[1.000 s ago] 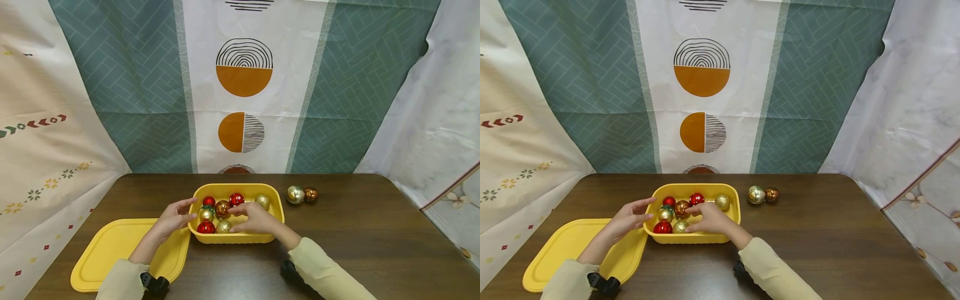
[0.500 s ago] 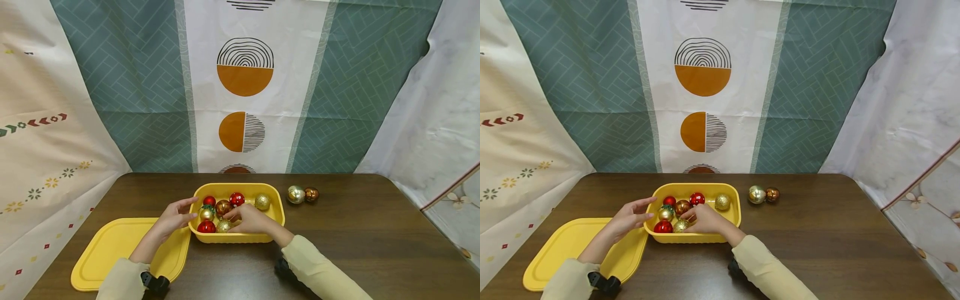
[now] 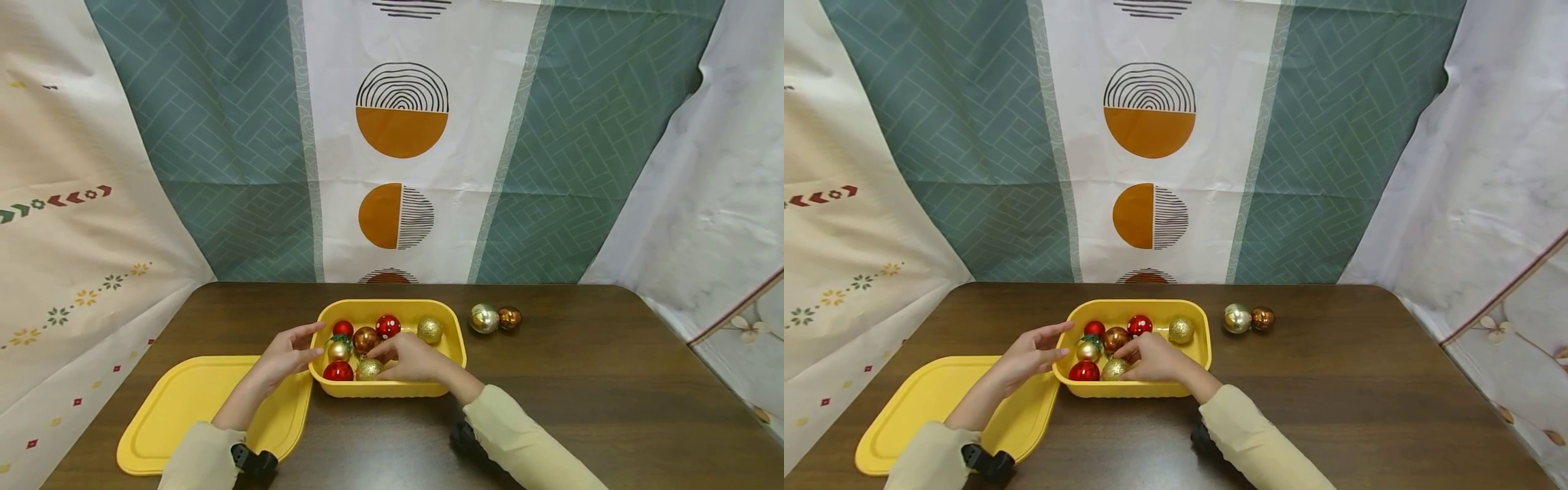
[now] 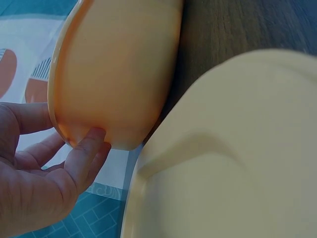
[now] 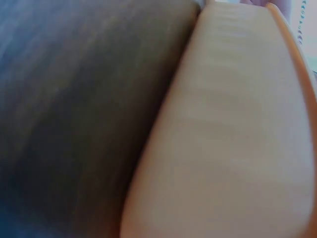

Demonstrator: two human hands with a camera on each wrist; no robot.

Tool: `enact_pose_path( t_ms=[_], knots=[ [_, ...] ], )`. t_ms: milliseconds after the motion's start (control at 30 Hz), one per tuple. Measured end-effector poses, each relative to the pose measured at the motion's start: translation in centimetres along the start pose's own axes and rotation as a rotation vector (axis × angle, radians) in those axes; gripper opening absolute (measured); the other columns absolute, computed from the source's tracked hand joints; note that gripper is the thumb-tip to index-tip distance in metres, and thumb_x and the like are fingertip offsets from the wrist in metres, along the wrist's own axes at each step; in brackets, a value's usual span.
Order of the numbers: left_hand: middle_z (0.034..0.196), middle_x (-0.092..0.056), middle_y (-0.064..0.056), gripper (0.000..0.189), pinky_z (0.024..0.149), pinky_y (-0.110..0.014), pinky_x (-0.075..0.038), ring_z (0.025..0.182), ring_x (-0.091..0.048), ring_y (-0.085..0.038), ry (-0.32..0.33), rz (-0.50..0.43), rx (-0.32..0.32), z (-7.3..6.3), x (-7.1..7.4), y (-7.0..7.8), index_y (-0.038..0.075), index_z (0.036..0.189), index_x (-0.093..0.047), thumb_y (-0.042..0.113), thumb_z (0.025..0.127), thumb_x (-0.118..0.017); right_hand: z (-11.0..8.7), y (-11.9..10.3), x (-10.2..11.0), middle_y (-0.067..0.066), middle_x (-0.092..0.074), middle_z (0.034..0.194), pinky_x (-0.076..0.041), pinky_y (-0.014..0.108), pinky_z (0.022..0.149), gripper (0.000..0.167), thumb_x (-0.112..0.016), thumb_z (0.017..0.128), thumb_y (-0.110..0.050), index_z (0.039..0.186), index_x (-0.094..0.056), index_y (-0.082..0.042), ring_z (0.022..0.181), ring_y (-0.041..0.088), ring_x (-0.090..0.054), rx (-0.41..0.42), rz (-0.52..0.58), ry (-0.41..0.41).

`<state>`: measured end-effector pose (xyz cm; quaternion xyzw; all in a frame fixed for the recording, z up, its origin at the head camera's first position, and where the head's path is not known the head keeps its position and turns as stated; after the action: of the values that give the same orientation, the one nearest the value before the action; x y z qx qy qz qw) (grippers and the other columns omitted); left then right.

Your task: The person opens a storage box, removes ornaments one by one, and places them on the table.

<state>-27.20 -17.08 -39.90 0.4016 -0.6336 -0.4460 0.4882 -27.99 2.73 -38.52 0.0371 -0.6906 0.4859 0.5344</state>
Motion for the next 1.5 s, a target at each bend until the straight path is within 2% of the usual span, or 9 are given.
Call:
enact_pose_path(
  t_ms=[233, 467, 567, 667, 800, 967, 1033, 1233, 1500],
  knots=[
    [0.140, -0.033, -0.024, 0.052, 0.089, -0.046, -0.046, 0.121, -0.040, -0.041, -0.001, 0.003, -0.003, 0.1, 0.0, -0.1, 0.003, 0.136, -0.040, 0.004, 0.087, -0.057, -1.8, 0.1, 2.9, 0.007, -0.067, 0.104, -0.050, 0.030, 0.084, 0.040, -0.076, 0.073, -0.018, 0.109, -0.066, -0.002, 0.091, 0.017, -0.064, 0.038, 0.009, 0.065],
    [0.141, -0.031, -0.023, 0.052, 0.090, -0.048, -0.044, 0.123, -0.037, -0.043, -0.006, 0.012, 0.013, -0.1, 0.0, 0.0, 0.003, 0.137, -0.039, 0.005, 0.087, -0.056, -4.4, 1.1, 7.2, 0.011, -0.065, 0.109, -0.049, 0.039, 0.087, 0.043, -0.074, 0.075, -0.021, 0.112, -0.063, -0.002, 0.099, 0.023, -0.062, 0.001, 0.090, 0.150],
    [0.141, -0.031, -0.023, 0.053, 0.090, -0.048, -0.044, 0.123, -0.037, -0.043, -0.009, 0.011, 0.010, -0.1, 0.1, -0.1, 0.003, 0.137, -0.039, 0.005, 0.087, -0.056, -5.9, 1.9, 9.2, 0.012, -0.066, 0.106, -0.050, 0.042, 0.083, 0.045, -0.074, 0.075, -0.020, 0.113, -0.062, 0.000, 0.096, 0.022, -0.063, -0.014, 0.106, 0.196],
    [0.141, -0.032, -0.022, 0.052, 0.090, -0.047, -0.045, 0.123, -0.037, -0.042, -0.004, 0.010, 0.013, -0.1, 0.1, -0.1, 0.004, 0.137, -0.039, 0.005, 0.087, -0.056, -7.5, 3.1, 10.9, 0.010, -0.067, 0.102, -0.053, 0.036, 0.077, 0.047, -0.075, 0.074, -0.021, 0.114, -0.062, 0.000, 0.091, 0.018, -0.064, -0.059, 0.114, 0.238],
    [0.142, -0.031, -0.023, 0.053, 0.090, -0.046, -0.045, 0.124, -0.036, -0.042, -0.011, 0.018, 0.011, 0.0, 0.1, -0.2, 0.003, 0.137, -0.038, 0.006, 0.087, -0.057, -9.9, 5.1, 13.0, 0.012, -0.066, 0.103, -0.052, 0.024, 0.072, 0.049, -0.075, 0.074, -0.020, 0.116, -0.060, 0.000, 0.092, 0.019, -0.063, -0.126, 0.124, 0.289],
    [0.141, -0.031, -0.024, 0.053, 0.090, -0.046, -0.045, 0.123, -0.037, -0.043, -0.012, 0.013, 0.006, -0.1, 0.1, -0.1, 0.003, 0.137, -0.038, 0.006, 0.087, -0.057, -13.1, 7.3, 15.3, 0.019, -0.062, 0.111, -0.051, 0.020, 0.073, 0.049, -0.073, 0.077, -0.019, 0.118, -0.058, 0.003, 0.099, 0.025, -0.061, -0.191, 0.097, 0.374],
    [0.141, -0.031, -0.024, 0.053, 0.090, -0.046, -0.045, 0.123, -0.037, -0.043, -0.005, 0.007, 0.012, -0.1, 0.1, -0.1, 0.003, 0.137, -0.038, 0.005, 0.087, -0.056, -14.3, 8.2, 16.0, 0.022, -0.060, 0.113, -0.051, 0.020, 0.073, 0.049, -0.072, 0.078, -0.018, 0.119, -0.057, 0.005, 0.099, 0.020, -0.061, -0.218, 0.086, 0.405],
    [0.142, -0.030, -0.024, 0.053, 0.090, -0.047, -0.045, 0.123, -0.037, -0.043, -0.009, 0.003, 0.017, -0.2, 0.1, 0.0, 0.002, 0.138, -0.038, 0.004, 0.088, -0.056, -17.6, 11.3, 17.5, 0.026, -0.058, 0.115, -0.051, 0.016, 0.069, 0.051, -0.069, 0.081, -0.020, 0.122, -0.054, 0.007, 0.089, -0.008, -0.056, -0.305, 0.064, 0.486],
    [0.142, -0.031, -0.023, 0.053, 0.090, -0.046, -0.044, 0.123, -0.037, -0.042, -0.012, -0.005, 0.013, 0.0, 0.0, 0.1, 0.002, 0.137, -0.038, 0.004, 0.087, -0.056, -21.0, 15.4, 18.5, 0.026, -0.060, 0.111, -0.047, 0.012, 0.066, 0.056, -0.069, 0.081, -0.029, 0.122, -0.054, 0.005, 0.084, -0.013, -0.054, -0.424, 0.001, 0.529]
  ],
)
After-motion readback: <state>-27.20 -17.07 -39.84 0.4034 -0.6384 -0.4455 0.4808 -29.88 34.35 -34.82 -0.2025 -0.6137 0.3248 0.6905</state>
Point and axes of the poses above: each hand's wrist, its own z-axis towards the middle knuckle, its own x-axis out of the back of the hand, y = z × x, the point moved 6 cm from there along z, towards the middle knuckle
